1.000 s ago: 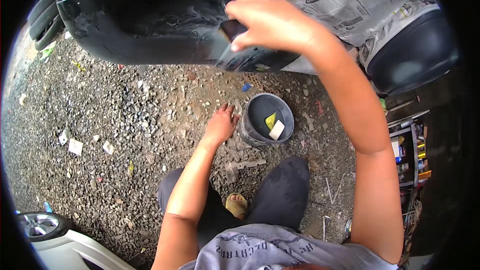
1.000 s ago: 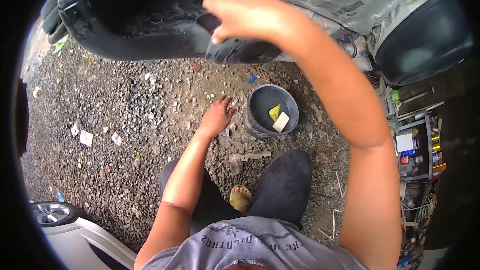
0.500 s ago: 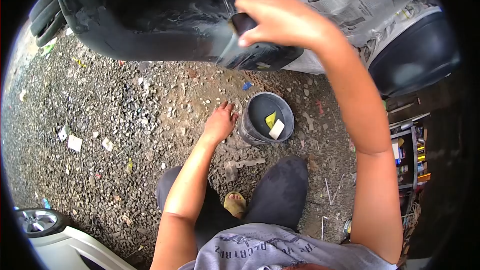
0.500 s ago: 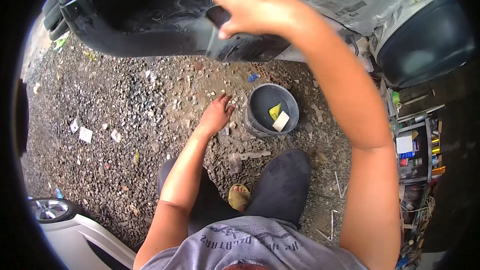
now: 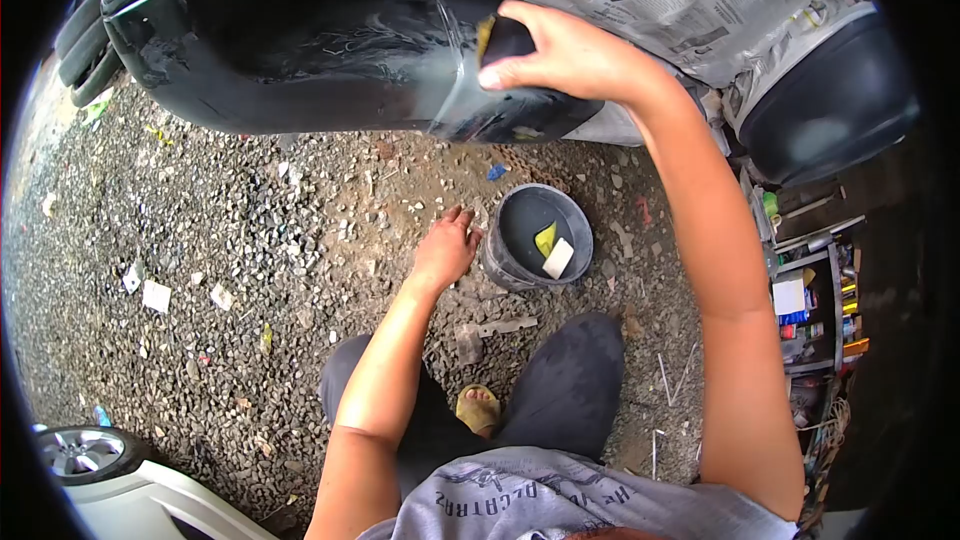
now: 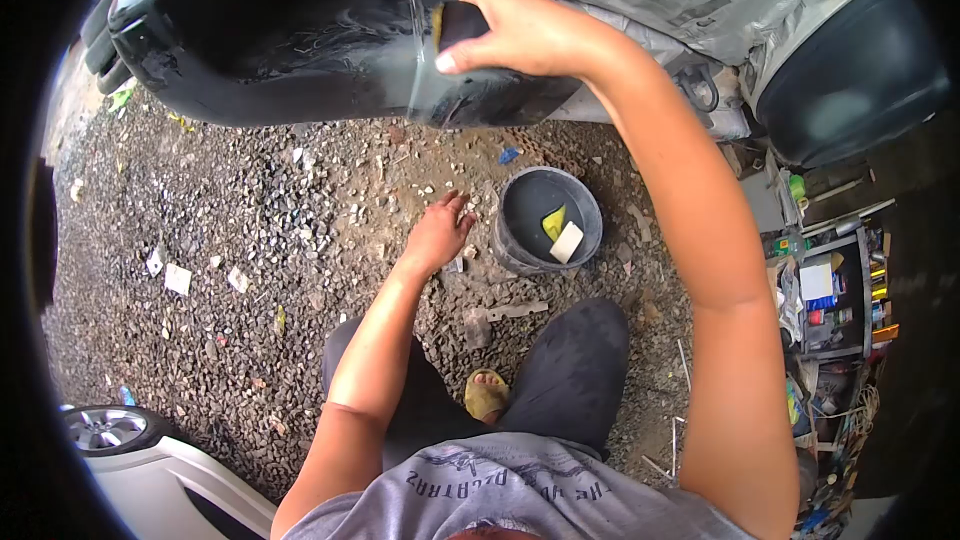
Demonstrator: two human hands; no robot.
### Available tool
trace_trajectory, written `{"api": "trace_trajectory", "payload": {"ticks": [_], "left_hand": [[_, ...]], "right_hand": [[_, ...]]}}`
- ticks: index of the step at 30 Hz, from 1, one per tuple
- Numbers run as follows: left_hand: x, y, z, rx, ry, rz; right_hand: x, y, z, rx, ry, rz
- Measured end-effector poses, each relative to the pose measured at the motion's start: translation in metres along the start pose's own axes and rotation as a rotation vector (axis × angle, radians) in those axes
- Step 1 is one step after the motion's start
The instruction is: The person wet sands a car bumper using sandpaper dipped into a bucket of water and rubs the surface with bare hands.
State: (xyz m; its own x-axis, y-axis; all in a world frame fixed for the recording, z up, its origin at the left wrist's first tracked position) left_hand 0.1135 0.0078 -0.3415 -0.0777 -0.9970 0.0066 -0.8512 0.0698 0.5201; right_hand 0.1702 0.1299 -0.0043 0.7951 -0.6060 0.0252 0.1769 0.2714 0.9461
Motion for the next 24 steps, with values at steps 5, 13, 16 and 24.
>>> {"api": "trace_trajectory", "payload": {"ticks": [5,13,16,24], "left_hand": [[-0.001,-0.001,0.003,0.021,0.001,-0.002],[0.005,0.002,0.005,-0.029,-0.006,-0.002],[0.004,0.005,0.007,-0.023,0.008,0.004],[0.006,-0.001,0.002,-0.058,0.015,0.059]], "right_hand": [[-0.02,-0.004,0.005,-0.095,0.019,-0.145],[-0.016,-0.004,-0.017,0.019,-0.033,-0.145],[-0.015,-0.008,-0.016,0.048,-0.052,-0.181],[-0.005,0.003,0.004,0.256,-0.033,-0.128]]}}
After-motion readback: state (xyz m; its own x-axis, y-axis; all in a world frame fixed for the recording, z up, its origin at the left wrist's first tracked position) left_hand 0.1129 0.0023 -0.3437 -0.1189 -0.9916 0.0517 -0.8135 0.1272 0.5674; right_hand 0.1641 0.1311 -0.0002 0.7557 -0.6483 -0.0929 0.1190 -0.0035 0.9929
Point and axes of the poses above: each hand's wrist, its own x-axis away from the middle knuckle, its own y-axis out of the back of the hand, z = x × y, the point moved 2 cm from there along -x, towards the middle knuckle, and after that the axes turned 5 degrees about x, right-handed, at the moved point
